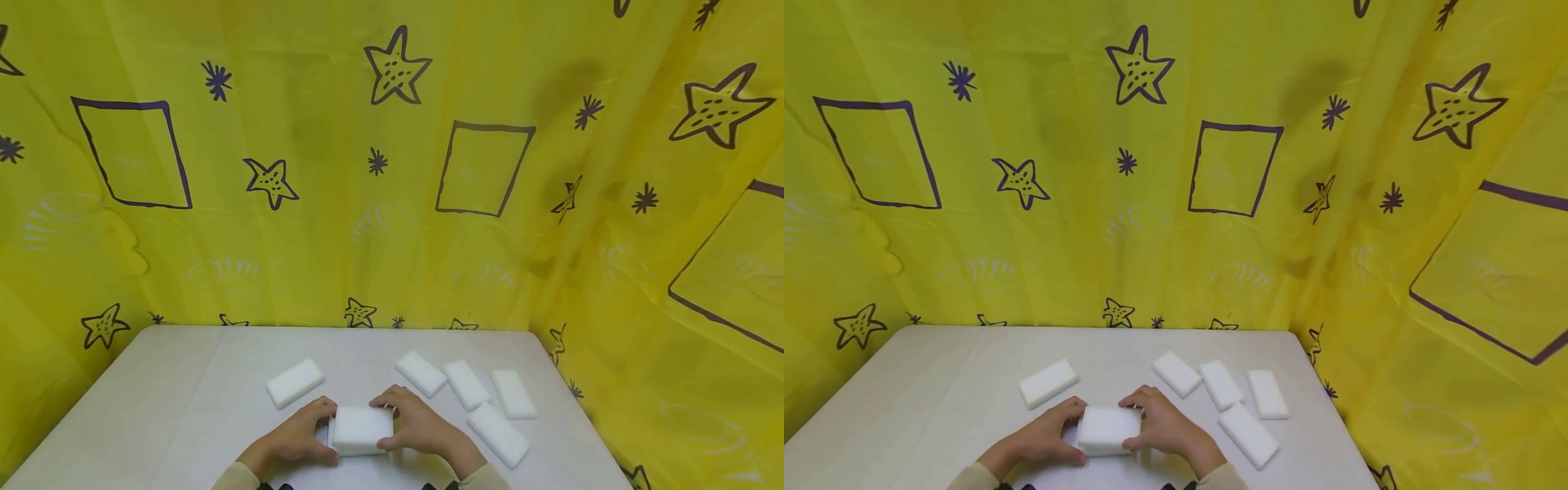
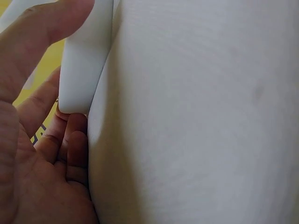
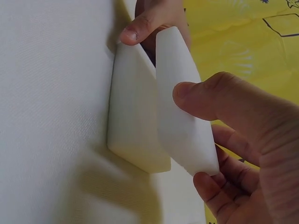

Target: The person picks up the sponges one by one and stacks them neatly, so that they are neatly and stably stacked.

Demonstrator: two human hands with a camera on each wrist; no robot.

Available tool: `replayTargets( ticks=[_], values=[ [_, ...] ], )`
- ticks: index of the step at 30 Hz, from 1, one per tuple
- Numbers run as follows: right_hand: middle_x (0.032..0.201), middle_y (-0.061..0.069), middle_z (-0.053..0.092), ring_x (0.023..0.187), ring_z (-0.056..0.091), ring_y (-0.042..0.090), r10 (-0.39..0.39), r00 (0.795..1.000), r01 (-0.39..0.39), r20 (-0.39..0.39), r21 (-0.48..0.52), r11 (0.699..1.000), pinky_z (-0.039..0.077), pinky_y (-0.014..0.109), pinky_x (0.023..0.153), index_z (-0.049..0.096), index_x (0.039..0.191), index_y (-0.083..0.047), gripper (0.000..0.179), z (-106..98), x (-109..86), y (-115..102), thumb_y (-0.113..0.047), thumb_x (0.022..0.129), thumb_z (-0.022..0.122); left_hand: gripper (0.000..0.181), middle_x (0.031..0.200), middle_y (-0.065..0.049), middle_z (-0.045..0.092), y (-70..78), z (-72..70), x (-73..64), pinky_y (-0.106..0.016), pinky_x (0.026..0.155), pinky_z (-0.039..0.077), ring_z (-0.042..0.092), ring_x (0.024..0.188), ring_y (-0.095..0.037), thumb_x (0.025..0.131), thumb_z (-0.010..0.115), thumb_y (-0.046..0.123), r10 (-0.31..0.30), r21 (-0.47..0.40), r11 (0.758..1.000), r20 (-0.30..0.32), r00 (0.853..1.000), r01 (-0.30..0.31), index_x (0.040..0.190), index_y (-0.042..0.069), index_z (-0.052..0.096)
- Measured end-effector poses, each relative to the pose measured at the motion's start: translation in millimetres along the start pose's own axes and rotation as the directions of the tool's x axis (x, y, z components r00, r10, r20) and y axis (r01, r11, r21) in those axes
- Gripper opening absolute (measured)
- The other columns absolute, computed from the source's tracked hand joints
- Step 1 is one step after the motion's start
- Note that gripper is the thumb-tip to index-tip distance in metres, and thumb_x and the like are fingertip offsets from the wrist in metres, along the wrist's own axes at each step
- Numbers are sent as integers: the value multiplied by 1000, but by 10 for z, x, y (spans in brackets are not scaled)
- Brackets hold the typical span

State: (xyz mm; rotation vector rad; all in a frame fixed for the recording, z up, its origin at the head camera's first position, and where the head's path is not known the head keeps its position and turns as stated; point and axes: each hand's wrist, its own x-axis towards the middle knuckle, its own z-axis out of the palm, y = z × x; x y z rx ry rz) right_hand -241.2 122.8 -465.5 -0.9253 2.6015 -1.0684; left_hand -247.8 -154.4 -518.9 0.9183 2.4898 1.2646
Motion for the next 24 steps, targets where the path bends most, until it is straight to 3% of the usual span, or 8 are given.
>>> replayTargets(
  ticks=[24],
  values=[
    [113, -7, 56, 101, 48, 4, -28, 1000, 28, 8, 7, 1000, 47, 26, 88, 66, 123, -11, 52, 98, 72, 63, -24, 76, 85, 70, 117, 7, 54, 5, 5, 9, -23, 101, 40, 52, 111, -6, 71, 87, 32, 5, -10, 1000, 10, 1000, -5, 132, 17, 58]
  ],
)
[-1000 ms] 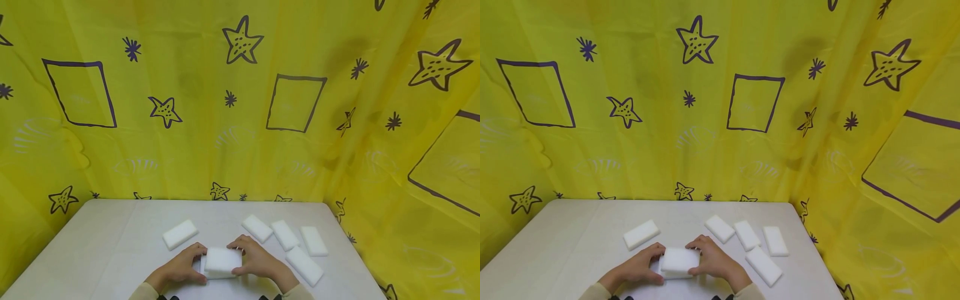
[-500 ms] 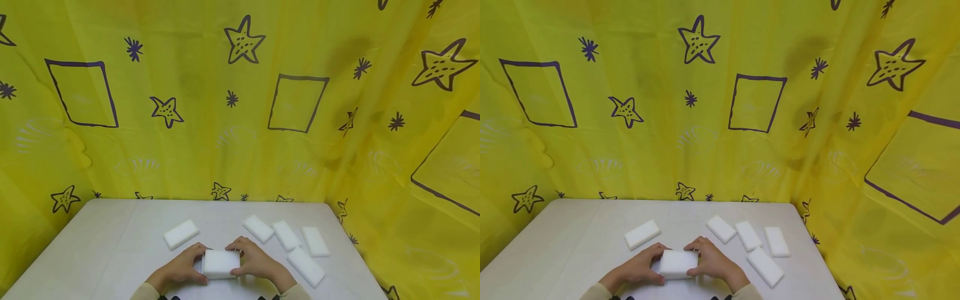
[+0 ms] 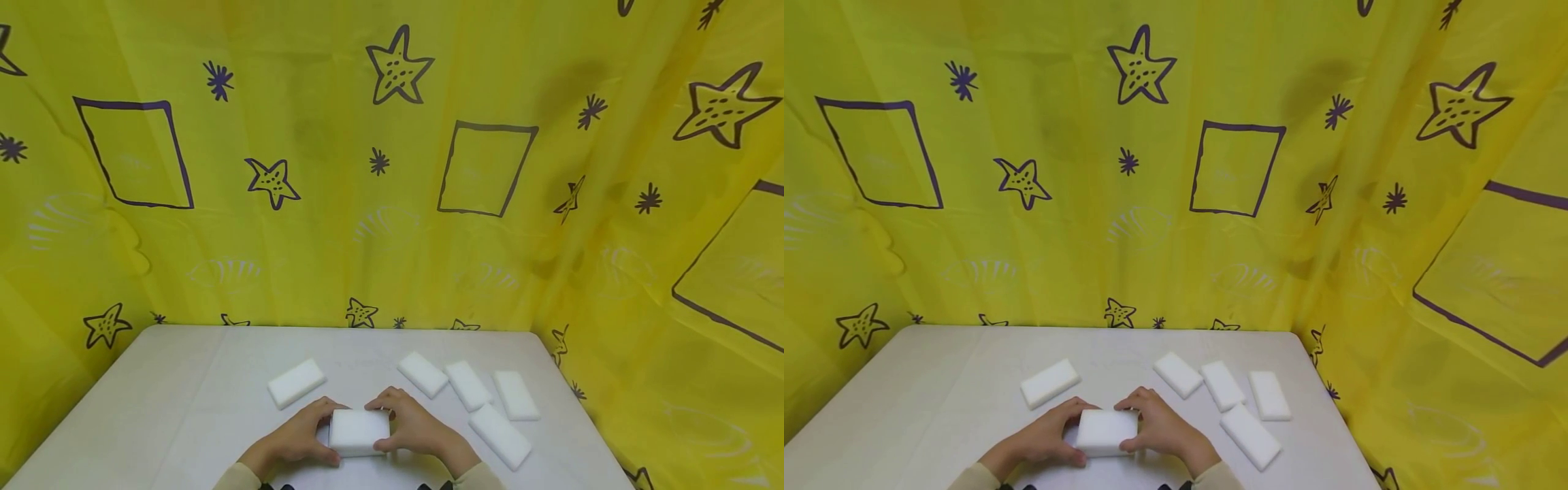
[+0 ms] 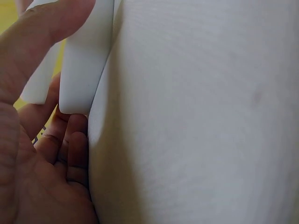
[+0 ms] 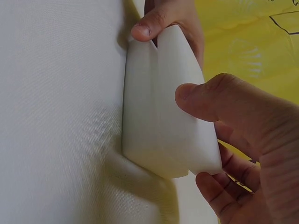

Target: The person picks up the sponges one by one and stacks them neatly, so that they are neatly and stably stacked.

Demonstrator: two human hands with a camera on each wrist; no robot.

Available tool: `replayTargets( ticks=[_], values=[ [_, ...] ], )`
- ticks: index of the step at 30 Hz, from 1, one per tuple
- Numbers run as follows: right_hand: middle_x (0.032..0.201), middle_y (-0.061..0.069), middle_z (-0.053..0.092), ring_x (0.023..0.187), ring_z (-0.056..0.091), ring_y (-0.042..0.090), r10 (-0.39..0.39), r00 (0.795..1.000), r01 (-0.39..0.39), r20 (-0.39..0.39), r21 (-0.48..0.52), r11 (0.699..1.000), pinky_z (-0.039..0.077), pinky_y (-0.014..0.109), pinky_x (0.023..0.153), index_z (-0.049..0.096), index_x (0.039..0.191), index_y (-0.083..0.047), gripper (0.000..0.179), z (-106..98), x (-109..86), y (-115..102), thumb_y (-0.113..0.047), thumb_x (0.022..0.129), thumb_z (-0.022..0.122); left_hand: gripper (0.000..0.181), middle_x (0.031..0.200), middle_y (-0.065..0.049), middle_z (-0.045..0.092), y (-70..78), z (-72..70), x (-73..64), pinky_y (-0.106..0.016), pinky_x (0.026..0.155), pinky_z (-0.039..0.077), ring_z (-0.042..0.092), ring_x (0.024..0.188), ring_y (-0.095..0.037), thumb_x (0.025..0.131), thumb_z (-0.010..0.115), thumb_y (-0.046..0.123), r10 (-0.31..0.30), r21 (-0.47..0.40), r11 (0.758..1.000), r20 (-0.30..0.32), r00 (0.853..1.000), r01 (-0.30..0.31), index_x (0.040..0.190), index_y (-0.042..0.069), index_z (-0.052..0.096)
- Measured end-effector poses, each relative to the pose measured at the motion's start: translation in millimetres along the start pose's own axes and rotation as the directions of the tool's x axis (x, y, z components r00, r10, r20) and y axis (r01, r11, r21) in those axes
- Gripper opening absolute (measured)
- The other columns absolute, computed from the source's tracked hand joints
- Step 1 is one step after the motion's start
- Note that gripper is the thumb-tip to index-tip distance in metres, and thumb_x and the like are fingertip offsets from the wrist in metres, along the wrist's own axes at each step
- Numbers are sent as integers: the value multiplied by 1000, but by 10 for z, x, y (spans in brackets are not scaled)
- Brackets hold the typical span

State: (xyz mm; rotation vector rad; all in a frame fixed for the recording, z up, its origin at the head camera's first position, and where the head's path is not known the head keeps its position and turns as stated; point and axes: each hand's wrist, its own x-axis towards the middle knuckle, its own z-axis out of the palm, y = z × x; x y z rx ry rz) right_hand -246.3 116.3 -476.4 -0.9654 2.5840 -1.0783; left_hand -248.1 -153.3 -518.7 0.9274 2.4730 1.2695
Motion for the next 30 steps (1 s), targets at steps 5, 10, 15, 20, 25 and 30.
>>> replayTargets(
  ticks=[5, 10, 15, 20, 25, 30],
  values=[
    [111, -7, 56, 101, 48, 4, 7, 1000, -7, 5, 2, 1000, 48, 27, 89, 66, 123, -10, 52, 11, 18, -15, -24, 75, 85, 69, 118, 7, 54, -1, 0, -7, -23, 101, 39, 51, 111, -5, 72, 87, 34, -7, 9, 1000, 0, 1000, 7, 131, 16, 58],
    [110, -9, 56, 99, 48, 3, 11, 1000, -11, 12, -33, 999, 45, 24, 89, 67, 122, -11, 53, 18, 41, -17, -25, 75, 85, 69, 119, 7, 55, -11, 4, -9, -24, 101, 40, 51, 111, -5, 72, 86, 37, -14, 18, 1000, -1, 1000, 14, 131, 15, 59],
    [108, -10, 57, 98, 47, 2, 7, 1000, -6, 18, -68, 998, 44, 23, 88, 68, 122, -11, 53, 14, 55, -16, -25, 73, 85, 69, 118, 8, 55, -19, 2, -7, -25, 101, 40, 51, 110, -5, 72, 86, 39, -27, 33, 999, 1, 1000, 27, 130, 15, 59],
    [108, -10, 57, 98, 47, 3, 7, 1000, -5, 25, -61, 998, 44, 23, 87, 68, 121, -10, 53, 10, 56, -13, -24, 73, 84, 67, 118, 8, 55, -12, -4, -3, -25, 101, 40, 51, 111, -6, 72, 86, 39, -44, 40, 998, 2, 999, 44, 129, 16, 59],
    [107, -10, 56, 98, 47, 3, 11, 1000, -9, 23, -64, 998, 44, 24, 88, 68, 121, -10, 52, 13, 56, -15, -24, 74, 84, 67, 118, 7, 54, -15, -10, -4, -24, 100, 41, 52, 111, -6, 72, 86, 38, -49, 32, 998, 5, 999, 48, 129, 18, 58],
    [108, -10, 57, 99, 48, 3, 19, 999, -17, 26, -52, 999, 44, 24, 89, 68, 121, -11, 51, 23, 62, 2, -24, 74, 84, 67, 120, 6, 54, 12, -30, -11, -24, 99, 41, 53, 112, -9, 71, 87, 34, -82, 7, 997, 21, 996, 82, 129, 19, 58]
  ],
)
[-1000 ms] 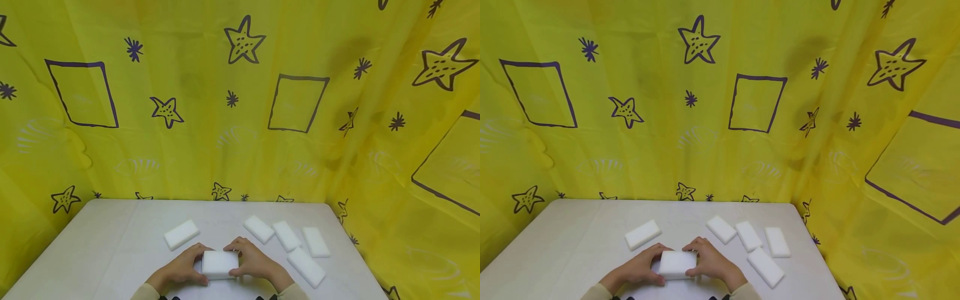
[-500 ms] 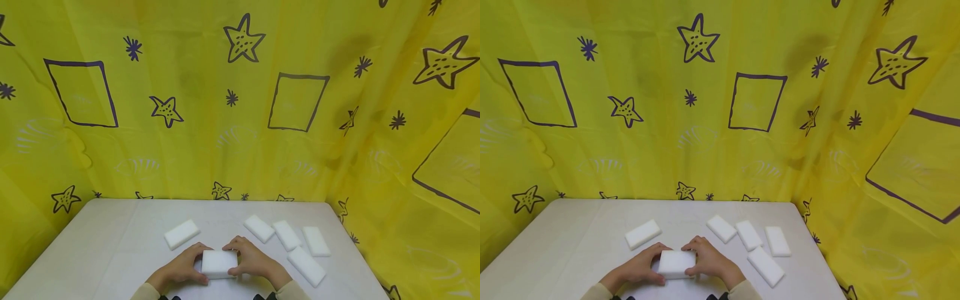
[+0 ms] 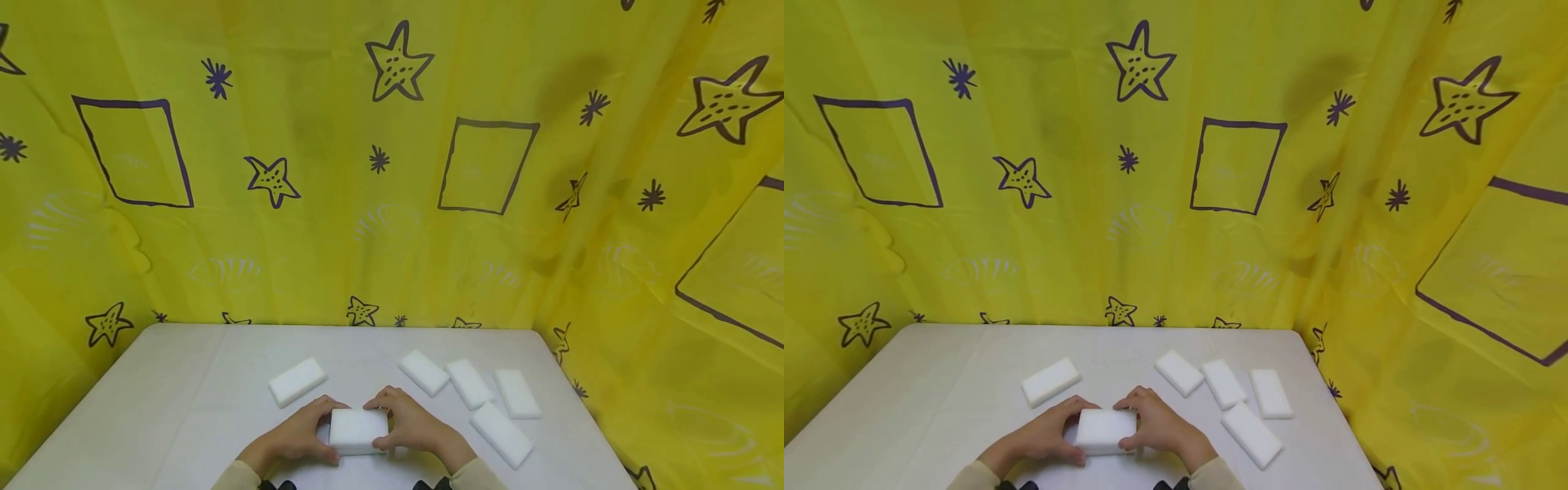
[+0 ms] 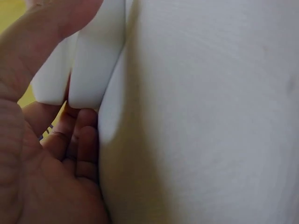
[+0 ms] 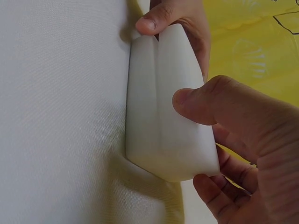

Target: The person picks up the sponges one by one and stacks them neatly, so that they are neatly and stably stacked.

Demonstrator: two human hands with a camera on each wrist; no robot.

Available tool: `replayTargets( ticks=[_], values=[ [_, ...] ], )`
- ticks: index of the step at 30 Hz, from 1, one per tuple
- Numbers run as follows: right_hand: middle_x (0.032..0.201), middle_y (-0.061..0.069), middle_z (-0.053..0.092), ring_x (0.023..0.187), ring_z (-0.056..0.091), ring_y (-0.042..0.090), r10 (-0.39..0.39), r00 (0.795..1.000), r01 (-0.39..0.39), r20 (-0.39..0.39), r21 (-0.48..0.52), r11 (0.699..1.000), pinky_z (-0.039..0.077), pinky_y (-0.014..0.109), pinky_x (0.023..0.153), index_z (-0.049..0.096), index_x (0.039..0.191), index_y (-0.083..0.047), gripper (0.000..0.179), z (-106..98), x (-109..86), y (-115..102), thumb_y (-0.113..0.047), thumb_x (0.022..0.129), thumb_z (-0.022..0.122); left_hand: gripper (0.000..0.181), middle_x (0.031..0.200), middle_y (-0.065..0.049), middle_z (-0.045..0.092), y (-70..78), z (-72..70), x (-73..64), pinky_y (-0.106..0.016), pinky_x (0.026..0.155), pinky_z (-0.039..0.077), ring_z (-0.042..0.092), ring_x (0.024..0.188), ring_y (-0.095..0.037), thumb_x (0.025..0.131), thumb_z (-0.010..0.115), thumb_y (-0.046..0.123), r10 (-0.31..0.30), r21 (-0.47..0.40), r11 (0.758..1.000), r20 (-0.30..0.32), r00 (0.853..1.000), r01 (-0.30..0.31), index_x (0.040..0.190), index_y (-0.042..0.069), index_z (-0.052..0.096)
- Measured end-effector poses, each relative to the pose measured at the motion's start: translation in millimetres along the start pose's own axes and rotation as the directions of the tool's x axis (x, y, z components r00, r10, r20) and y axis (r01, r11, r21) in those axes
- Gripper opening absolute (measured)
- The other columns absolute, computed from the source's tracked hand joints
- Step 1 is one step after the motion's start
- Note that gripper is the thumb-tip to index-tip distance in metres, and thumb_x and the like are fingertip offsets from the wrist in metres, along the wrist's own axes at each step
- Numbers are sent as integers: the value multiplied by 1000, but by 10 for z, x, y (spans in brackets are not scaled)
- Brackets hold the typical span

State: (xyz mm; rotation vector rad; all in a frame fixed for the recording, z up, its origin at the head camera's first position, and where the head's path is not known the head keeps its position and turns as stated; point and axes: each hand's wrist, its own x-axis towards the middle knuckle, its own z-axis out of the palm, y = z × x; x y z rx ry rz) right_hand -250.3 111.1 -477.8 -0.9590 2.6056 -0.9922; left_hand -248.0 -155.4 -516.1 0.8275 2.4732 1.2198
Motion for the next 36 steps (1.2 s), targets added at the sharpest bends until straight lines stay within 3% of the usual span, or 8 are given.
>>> replayTargets(
  ticks=[15, 23, 36],
  values=[
    [108, -10, 57, 101, 49, 3, 5, 1000, -5, -8, 0, 1000, 44, 25, 91, 68, 120, -11, 51, 0, 4, 4, -23, 74, 85, 68, 120, 5, 56, 92, -62, -24, -28, 95, 45, 54, 107, -9, 71, 87, 37, -3, 47, 999, -32, 999, 4, 130, 19, 59],
    [107, -10, 57, 100, 49, 3, 13, 1000, -13, -10, 7, 1000, 44, 25, 91, 68, 120, -10, 51, 1, -6, 0, -22, 74, 85, 64, 121, 2, 55, 181, -87, -16, -39, 94, 46, 54, 107, -22, 72, 86, 36, 10, 65, 998, -86, 996, -4, 128, 19, 61],
    [110, -10, 57, 101, 49, 3, 25, 1000, -25, -8, 37, 999, 45, 26, 90, 67, 122, -12, 53, 19, -27, 5, -26, 75, 85, 60, 108, 3, 52, 168, 1, 3, -27, 85, 42, 47, 96, -9, 72, 87, 34, -25, 14, 1000, -101, 995, 27, 125, 19, 64]
  ],
)
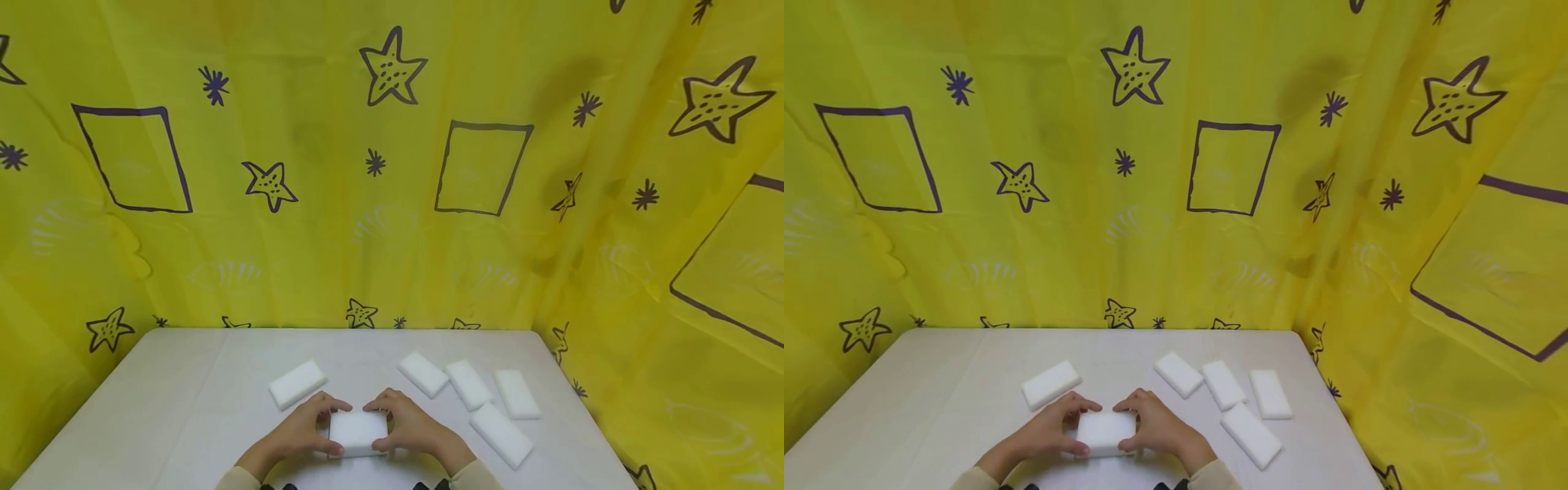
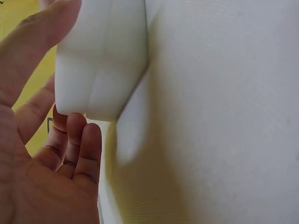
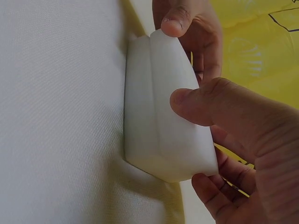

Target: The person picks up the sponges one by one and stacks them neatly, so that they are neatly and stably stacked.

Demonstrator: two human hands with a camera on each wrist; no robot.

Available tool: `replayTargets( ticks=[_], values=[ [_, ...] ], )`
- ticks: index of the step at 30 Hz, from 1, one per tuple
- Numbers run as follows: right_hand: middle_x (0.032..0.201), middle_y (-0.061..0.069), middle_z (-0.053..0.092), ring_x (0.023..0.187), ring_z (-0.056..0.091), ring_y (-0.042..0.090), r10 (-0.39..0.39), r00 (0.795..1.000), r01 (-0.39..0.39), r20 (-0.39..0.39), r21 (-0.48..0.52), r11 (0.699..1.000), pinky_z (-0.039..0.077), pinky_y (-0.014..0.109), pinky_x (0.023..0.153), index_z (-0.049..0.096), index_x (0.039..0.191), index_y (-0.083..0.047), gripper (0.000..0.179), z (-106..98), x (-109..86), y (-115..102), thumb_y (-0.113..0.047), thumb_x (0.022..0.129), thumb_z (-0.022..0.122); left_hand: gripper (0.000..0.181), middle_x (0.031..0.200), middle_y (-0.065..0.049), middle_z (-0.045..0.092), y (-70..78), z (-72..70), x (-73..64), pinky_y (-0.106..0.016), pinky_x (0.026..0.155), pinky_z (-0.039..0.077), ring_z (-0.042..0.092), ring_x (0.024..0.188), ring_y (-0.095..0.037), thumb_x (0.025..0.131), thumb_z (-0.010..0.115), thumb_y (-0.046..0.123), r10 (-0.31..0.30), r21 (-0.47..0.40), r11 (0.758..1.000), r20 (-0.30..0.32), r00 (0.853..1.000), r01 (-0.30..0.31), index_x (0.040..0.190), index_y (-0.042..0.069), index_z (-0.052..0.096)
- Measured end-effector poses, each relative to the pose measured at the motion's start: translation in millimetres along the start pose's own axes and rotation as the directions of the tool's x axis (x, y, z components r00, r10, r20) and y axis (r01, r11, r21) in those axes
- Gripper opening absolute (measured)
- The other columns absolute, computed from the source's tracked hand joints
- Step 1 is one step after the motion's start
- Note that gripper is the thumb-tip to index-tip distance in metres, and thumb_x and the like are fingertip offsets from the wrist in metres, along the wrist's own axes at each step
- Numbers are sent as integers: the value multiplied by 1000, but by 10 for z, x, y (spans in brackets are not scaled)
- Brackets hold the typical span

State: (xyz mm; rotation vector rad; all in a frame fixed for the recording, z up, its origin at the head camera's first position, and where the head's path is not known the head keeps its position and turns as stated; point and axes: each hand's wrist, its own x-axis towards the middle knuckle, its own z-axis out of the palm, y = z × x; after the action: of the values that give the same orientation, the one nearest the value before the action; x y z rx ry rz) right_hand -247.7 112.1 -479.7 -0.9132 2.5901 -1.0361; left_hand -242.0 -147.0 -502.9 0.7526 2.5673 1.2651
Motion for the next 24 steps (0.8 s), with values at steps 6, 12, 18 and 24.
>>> replayTargets(
  ticks=[6, 12, 18, 24],
  values=[
    [112, -10, 57, 102, 50, 3, -11, 1000, 11, -2, 15, 1000, 45, 26, 92, 66, 123, -12, 53, -2, -6, 5, -26, 76, 85, 59, 110, 0, 52, -18, 10, -8, -25, 84, 43, 48, 95, -8, 74, 86, 33, 16, -32, 999, -7, 1000, -16, 126, 17, 64],
    [113, -9, 57, 103, 50, 3, -13, 1000, 14, -2, 40, 999, 47, 25, 90, 66, 123, -10, 53, -2, -12, 18, -25, 77, 84, 58, 111, -1, 52, -35, 20, -5, -24, 83, 43, 48, 94, -8, 75, 85, 31, 18, -43, 999, -9, 1000, -19, 126, 16, 64],
    [113, -8, 57, 102, 52, 4, -7, 1000, 7, -2, 59, 998, 48, 24, 89, 66, 123, -8, 52, -11, -28, 10, -23, 77, 84, 56, 109, -2, 52, -53, 28, 3, -22, 80, 43, 48, 90, -8, 75, 85, 30, 20, -61, 998, -5, 1000, -21, 125, 16, 64],
    [114, -7, 59, 102, 54, 5, -3, 1000, 4, -14, 58, 998, 49, 25, 90, 66, 122, -8, 52, -19, -54, 15, -23, 76, 85, 55, 109, -2, 52, -77, 49, 9, -22, 80, 45, 49, 89, -7, 76, 85, 30, 26, -74, 997, -8, 1000, -27, 124, 15, 65]
  ],
)
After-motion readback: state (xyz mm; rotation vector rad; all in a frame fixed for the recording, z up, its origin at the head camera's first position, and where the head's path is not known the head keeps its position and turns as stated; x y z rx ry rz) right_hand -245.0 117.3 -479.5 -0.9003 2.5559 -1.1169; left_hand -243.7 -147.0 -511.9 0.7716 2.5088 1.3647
